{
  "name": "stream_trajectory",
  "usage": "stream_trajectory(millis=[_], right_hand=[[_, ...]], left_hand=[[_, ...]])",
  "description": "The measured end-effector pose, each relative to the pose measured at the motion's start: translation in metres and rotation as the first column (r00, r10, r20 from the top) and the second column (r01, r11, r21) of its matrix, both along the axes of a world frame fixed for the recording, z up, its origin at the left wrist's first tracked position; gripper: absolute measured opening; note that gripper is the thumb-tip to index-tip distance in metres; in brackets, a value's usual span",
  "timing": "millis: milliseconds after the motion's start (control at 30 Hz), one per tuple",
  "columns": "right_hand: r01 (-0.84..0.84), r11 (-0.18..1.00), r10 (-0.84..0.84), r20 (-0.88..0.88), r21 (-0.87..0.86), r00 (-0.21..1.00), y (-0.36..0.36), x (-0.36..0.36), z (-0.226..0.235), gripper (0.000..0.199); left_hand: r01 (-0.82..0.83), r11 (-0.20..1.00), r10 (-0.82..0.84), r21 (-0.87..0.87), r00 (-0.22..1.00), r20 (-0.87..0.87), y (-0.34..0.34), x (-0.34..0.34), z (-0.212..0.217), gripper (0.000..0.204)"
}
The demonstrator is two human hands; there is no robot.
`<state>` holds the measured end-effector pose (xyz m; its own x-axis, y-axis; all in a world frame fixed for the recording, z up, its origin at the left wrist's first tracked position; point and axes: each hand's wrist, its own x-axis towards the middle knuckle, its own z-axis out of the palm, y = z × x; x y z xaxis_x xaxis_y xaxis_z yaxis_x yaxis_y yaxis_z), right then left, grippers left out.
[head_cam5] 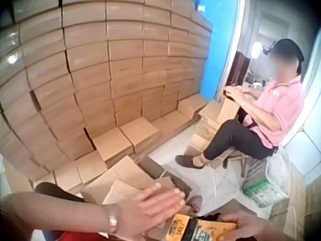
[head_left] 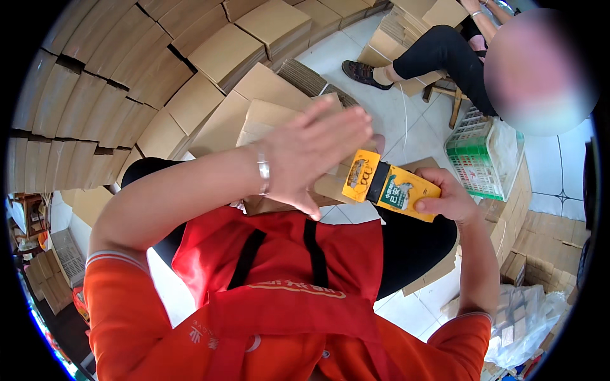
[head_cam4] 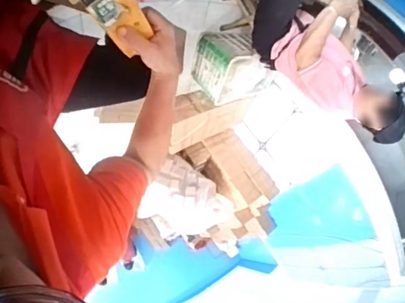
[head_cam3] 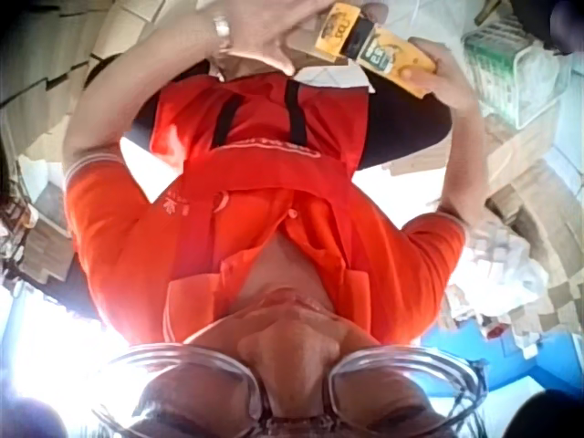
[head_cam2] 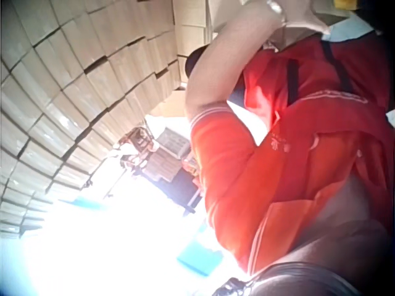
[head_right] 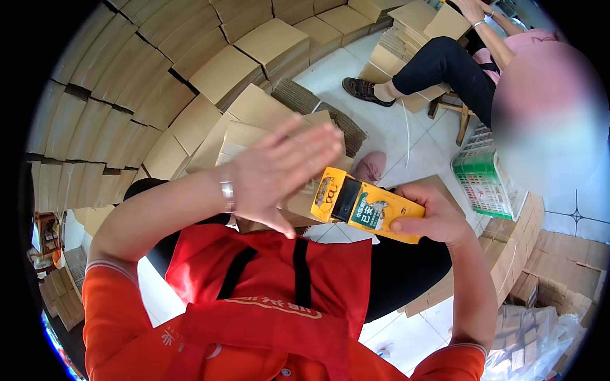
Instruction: The person sits on the floor and assembles flat cardboard boxes by folding the flaps and securing them with a handheld tape dispenser. They repeatedly pick up flat cardboard, fold it into a box shape, and apply tape to seal the seams.
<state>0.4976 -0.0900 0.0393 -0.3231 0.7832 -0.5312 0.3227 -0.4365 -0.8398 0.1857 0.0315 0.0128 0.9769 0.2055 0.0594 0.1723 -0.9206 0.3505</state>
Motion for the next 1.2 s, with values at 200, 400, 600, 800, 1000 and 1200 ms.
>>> stream_trajectory(millis=[200, 400, 600, 800, 1000, 1200], right_hand=[[0.012, 1.000, -0.016, 0.236, 0.017, 0.972, -0.023, 0.046, 0.014, 0.039], [-0.156, 0.986, 0.166, 0.521, -0.064, 0.837, -0.013, 0.052, 0.030, 0.052], [-0.266, 0.963, 0.231, 0.655, -0.047, 0.719, 0.021, -0.004, -0.001, 0.067], [-0.378, 0.926, 0.199, 0.865, -0.012, 0.461, 0.025, -0.053, 0.036, 0.052], [-0.441, 0.892, 0.080, 0.928, 0.096, 0.364, 0.005, -0.053, -0.024, 0.042], [-0.039, 0.958, -0.220, 0.815, 0.284, 0.537, 0.007, -0.038, -0.017, 0.045]], left_hand=[[0.079, 0.989, -0.063, 0.123, 0.990, -0.127, 0.006, 0.004, -0.015, 0.103], [0.248, 0.952, -0.243, 0.180, 0.969, -0.051, 0.006, 0.010, -0.017, 0.084], [0.512, 0.832, -0.543, 0.216, 0.831, 0.119, 0.011, 0.040, -0.015, 0.054], [0.551, 0.787, -0.612, 0.278, 0.756, 0.234, 0.007, 0.066, -0.026, 0.030], [0.521, 0.823, -0.553, 0.225, 0.826, 0.111, 0.003, 0.072, -0.034, 0.035], [-0.112, 0.963, 0.107, 0.245, 0.994, 0.032, 0.014, -0.024, 0.003, 0.130]])
